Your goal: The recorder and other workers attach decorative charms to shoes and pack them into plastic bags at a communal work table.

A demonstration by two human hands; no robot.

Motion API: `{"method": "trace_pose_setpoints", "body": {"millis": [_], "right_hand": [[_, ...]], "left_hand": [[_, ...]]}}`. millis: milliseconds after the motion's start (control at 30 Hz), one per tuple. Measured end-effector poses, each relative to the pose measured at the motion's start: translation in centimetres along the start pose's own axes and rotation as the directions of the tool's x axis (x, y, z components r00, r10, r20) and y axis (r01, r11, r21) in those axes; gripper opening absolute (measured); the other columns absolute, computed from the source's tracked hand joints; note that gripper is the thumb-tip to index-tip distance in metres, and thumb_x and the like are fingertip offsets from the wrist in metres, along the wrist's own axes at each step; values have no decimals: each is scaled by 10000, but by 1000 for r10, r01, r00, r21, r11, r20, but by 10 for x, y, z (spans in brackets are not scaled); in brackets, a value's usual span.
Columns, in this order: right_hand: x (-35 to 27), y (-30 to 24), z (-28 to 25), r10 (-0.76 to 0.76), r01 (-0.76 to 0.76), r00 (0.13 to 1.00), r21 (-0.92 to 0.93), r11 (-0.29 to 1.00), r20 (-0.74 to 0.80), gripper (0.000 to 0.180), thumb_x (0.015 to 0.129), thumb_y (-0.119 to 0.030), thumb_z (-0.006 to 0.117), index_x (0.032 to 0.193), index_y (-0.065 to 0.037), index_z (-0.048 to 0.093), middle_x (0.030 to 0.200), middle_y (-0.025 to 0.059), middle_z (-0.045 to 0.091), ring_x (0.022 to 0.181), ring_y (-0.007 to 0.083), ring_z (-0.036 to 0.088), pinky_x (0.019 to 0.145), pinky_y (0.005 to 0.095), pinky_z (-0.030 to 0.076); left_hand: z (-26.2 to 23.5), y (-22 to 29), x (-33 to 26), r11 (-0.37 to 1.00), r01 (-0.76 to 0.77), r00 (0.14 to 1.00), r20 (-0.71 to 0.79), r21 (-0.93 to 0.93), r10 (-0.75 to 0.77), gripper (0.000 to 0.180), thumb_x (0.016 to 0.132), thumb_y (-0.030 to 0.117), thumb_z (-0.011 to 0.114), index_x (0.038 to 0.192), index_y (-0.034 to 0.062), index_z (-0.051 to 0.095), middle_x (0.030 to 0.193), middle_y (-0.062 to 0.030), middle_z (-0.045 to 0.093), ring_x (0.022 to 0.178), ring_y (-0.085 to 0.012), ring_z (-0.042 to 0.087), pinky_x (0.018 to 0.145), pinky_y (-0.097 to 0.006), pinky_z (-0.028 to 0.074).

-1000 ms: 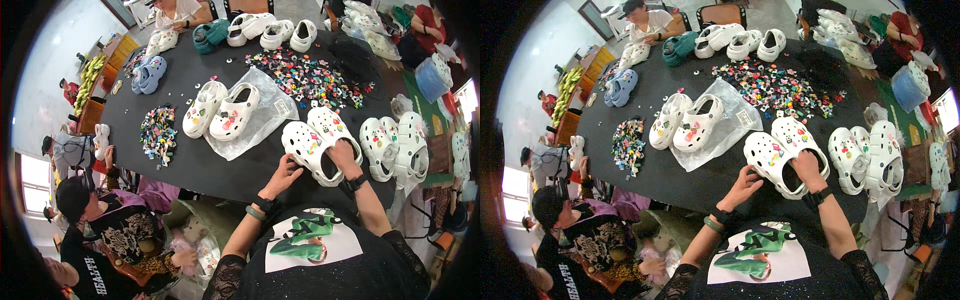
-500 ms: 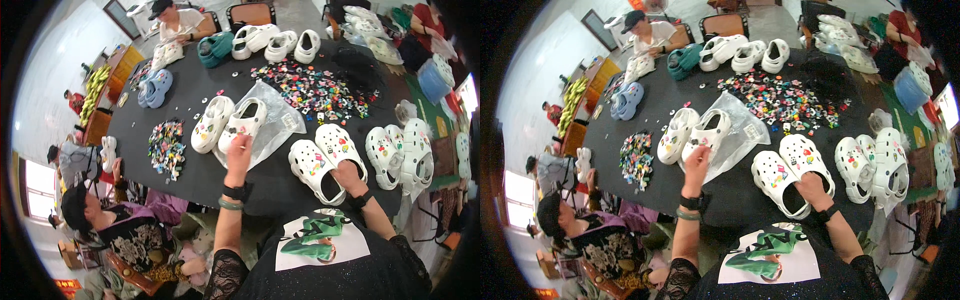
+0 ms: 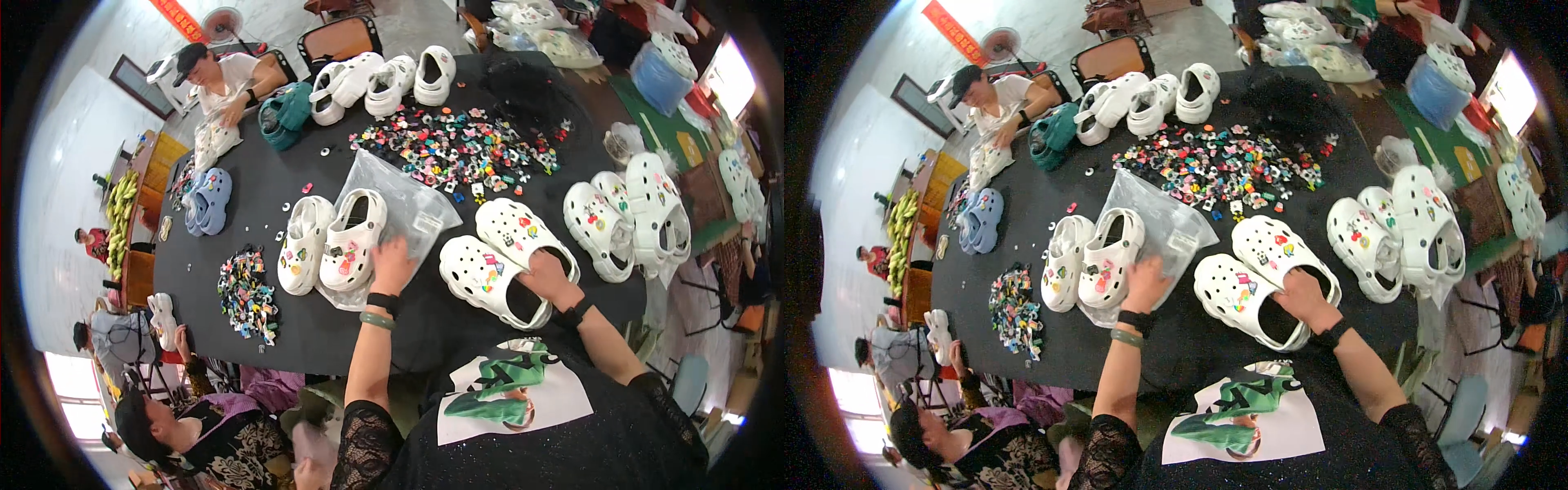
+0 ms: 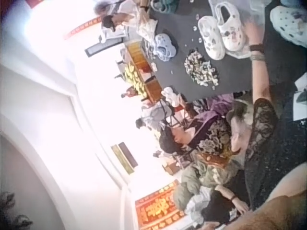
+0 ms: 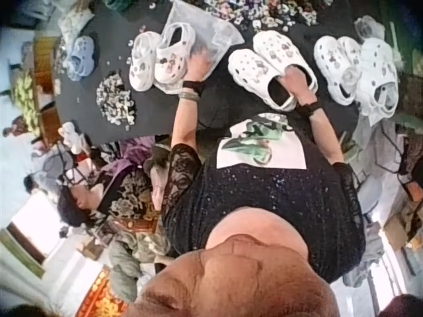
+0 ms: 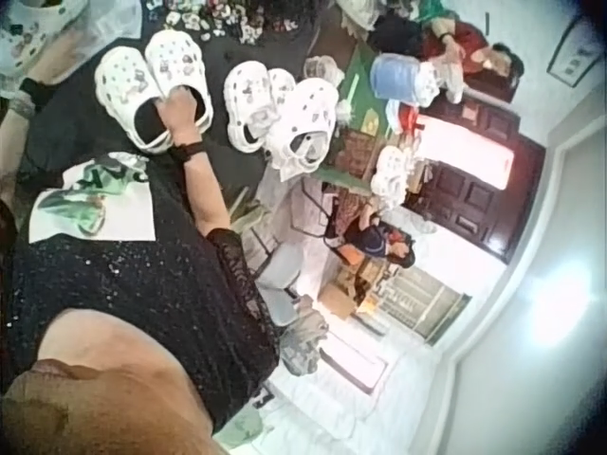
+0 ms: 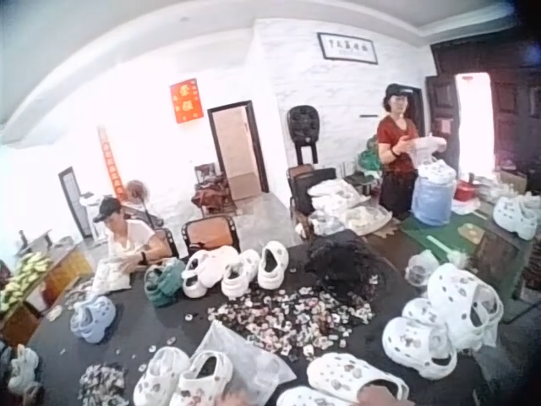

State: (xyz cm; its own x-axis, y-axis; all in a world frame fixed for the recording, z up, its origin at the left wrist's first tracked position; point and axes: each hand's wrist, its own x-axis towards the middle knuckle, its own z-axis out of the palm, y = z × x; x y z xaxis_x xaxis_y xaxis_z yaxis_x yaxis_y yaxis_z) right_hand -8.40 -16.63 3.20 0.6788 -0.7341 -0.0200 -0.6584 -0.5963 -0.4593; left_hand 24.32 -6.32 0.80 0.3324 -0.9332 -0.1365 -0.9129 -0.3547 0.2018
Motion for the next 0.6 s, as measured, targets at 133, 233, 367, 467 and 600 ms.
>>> {"method": "trace_pose_setpoints", "body": {"millis": [133,233,367,467,600], "right_hand": [[-3,-13,-29,-21,21,991,6,1000,135,516,697,-330,673,1090,-18,556,1051,219,562,1005,389,520,848,451,433],[-16,-33,-94,-95,220,871,-212,952,481,531,645,-247,756,1087,-63,527,978,183,559,947,342,545,789,435,441],[38,-56,-126,-506,518,677,143,843,534,459,677,-245,740,1072,-65,589,990,126,611,929,314,576,799,372,464],[118,-66,-88,-630,366,618,536,760,470,444,773,-186,696,1157,-31,539,1139,120,572,1066,207,534,882,332,439],[189,-85,16,-421,387,901,250,888,103,782,731,-244,714,1341,4,294,1378,206,350,1194,293,451,916,340,424]], "left_hand": [[-8,-3,-12,994,-50,831,-548,98,95,431,715,261,673,1106,118,562,1249,-112,482,1214,-298,384,1003,-511,220],[-36,-31,-25,968,237,753,-613,-87,-239,716,666,277,728,1298,146,420,1382,-178,291,1290,-363,243,1029,-525,169],[-56,-59,-35,885,411,848,-265,-219,-459,1096,539,380,804,1432,279,177,1307,-242,303,1195,-433,301,940,-612,233],[-45,-53,-40,905,413,829,-371,-100,-419,1143,505,393,810,1437,284,157,1238,-207,330,1111,-382,358,887,-582,270],[-32,-48,-42,904,423,796,-448,-67,-406,1108,523,432,797,1429,273,179,1243,-193,314,1127,-381,333,879,-586,265]]}}
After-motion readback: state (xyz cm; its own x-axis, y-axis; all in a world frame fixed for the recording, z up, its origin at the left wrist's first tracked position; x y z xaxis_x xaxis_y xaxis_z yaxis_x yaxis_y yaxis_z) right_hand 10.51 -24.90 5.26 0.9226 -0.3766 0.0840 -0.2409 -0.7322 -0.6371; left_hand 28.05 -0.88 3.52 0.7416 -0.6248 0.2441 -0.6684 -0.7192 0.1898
